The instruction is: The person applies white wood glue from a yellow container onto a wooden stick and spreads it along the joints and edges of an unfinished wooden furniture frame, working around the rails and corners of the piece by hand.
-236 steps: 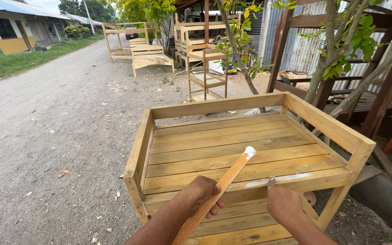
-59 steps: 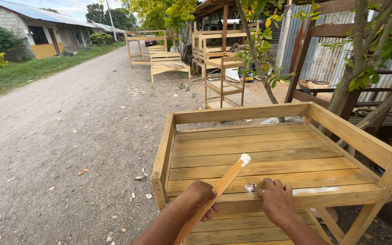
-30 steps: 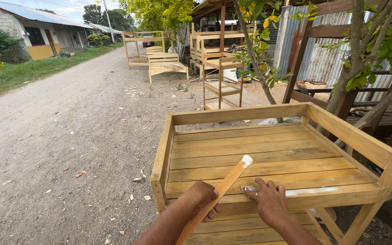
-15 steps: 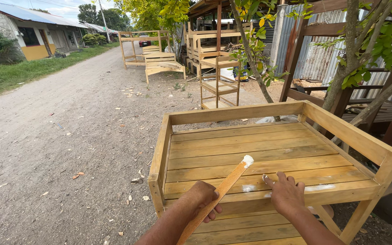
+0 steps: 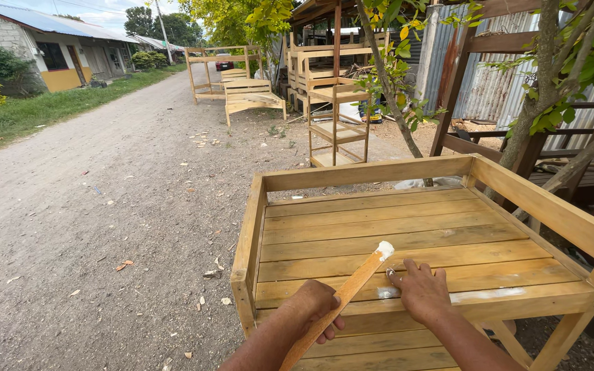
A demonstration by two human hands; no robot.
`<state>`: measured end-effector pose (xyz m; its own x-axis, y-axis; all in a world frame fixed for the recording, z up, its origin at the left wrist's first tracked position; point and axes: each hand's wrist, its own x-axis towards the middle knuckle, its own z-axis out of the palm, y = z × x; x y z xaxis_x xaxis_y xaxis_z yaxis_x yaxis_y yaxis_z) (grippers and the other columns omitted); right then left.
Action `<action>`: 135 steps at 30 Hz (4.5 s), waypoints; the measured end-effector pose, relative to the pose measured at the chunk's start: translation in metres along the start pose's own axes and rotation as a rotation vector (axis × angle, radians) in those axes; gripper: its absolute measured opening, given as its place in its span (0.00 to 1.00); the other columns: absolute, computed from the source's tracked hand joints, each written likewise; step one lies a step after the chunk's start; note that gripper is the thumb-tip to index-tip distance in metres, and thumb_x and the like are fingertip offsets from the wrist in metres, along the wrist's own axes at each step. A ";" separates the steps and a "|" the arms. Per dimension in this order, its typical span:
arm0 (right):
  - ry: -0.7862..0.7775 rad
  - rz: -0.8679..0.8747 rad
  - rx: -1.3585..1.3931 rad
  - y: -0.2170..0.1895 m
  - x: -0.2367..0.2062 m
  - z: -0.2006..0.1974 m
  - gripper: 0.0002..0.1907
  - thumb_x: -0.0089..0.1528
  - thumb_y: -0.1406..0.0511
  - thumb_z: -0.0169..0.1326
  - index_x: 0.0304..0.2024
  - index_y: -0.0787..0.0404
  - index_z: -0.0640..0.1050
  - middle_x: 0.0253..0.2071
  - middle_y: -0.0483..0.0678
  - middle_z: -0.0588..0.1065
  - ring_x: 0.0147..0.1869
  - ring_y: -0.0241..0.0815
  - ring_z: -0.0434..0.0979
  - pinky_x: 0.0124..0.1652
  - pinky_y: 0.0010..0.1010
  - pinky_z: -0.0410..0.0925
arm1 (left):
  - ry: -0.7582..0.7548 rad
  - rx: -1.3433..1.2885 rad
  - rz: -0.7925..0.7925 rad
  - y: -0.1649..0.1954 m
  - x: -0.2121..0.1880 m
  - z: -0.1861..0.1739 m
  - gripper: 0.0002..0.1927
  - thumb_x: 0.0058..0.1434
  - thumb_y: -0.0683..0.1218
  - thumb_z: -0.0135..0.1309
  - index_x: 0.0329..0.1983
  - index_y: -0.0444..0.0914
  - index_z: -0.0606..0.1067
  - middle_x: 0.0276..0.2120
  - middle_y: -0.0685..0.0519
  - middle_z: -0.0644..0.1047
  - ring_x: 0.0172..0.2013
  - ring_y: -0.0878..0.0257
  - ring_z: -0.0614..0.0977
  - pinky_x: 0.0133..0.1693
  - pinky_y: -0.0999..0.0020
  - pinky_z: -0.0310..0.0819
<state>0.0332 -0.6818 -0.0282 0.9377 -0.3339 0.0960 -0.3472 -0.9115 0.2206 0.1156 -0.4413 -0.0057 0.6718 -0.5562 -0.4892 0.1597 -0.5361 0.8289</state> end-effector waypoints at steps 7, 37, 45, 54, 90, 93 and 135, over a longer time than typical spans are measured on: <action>0.163 0.289 0.556 0.012 0.021 0.015 0.35 0.60 0.73 0.49 0.60 0.27 0.78 0.70 0.34 0.65 0.71 0.33 0.66 0.67 0.38 0.55 | 0.025 0.005 -0.027 0.005 0.012 -0.007 0.19 0.73 0.44 0.41 0.65 0.35 0.69 0.31 0.47 0.82 0.21 0.60 0.80 0.23 0.62 0.79; 0.090 0.160 0.223 0.002 0.004 0.015 0.27 0.67 0.68 0.46 0.59 0.27 0.78 0.72 0.39 0.61 0.70 0.39 0.59 0.64 0.39 0.51 | 0.048 -0.018 -0.032 0.002 0.021 -0.007 0.21 0.74 0.46 0.41 0.67 0.35 0.68 0.30 0.46 0.82 0.22 0.60 0.82 0.22 0.62 0.80; 0.005 0.122 0.078 0.008 -0.012 -0.010 0.27 0.61 0.66 0.53 0.61 0.35 0.76 0.74 0.42 0.57 0.71 0.41 0.57 0.65 0.44 0.50 | 0.047 -0.011 -0.043 0.003 0.026 -0.006 0.20 0.75 0.47 0.41 0.67 0.37 0.68 0.31 0.47 0.82 0.22 0.59 0.81 0.23 0.62 0.79; 0.056 0.116 0.246 -0.009 0.007 0.010 0.28 0.63 0.69 0.48 0.57 0.29 0.80 0.73 0.38 0.60 0.72 0.39 0.59 0.65 0.41 0.52 | 0.032 -0.013 -0.016 0.015 0.031 0.000 0.20 0.74 0.47 0.41 0.66 0.36 0.69 0.31 0.47 0.83 0.21 0.59 0.80 0.22 0.61 0.77; -0.039 -0.129 -0.056 -0.049 0.035 -0.026 0.29 0.67 0.67 0.45 0.71 0.39 0.66 0.57 0.43 0.67 0.60 0.41 0.66 0.55 0.41 0.56 | 0.074 -0.067 -0.005 0.010 0.023 -0.032 0.20 0.74 0.46 0.41 0.67 0.36 0.68 0.30 0.46 0.82 0.21 0.59 0.81 0.22 0.61 0.78; -0.018 -0.199 -0.105 -0.049 0.035 -0.028 0.28 0.66 0.67 0.47 0.69 0.39 0.68 0.58 0.44 0.65 0.61 0.42 0.65 0.55 0.42 0.56 | 0.076 -0.061 -0.024 0.010 0.024 -0.034 0.21 0.75 0.47 0.40 0.67 0.37 0.68 0.30 0.47 0.82 0.21 0.59 0.81 0.22 0.62 0.79; 0.054 0.244 0.324 0.001 0.018 0.035 0.22 0.66 0.62 0.47 0.56 0.27 0.80 0.73 0.38 0.61 0.73 0.40 0.59 0.68 0.43 0.49 | -0.036 -0.069 0.083 0.014 0.068 -0.009 0.19 0.74 0.46 0.40 0.61 0.33 0.72 0.29 0.45 0.81 0.19 0.57 0.80 0.19 0.59 0.76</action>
<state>0.0501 -0.6973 -0.0603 0.8233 -0.5446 0.1600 -0.5290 -0.8384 -0.1315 0.1700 -0.4812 -0.0253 0.6585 -0.6199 -0.4268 0.1553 -0.4430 0.8830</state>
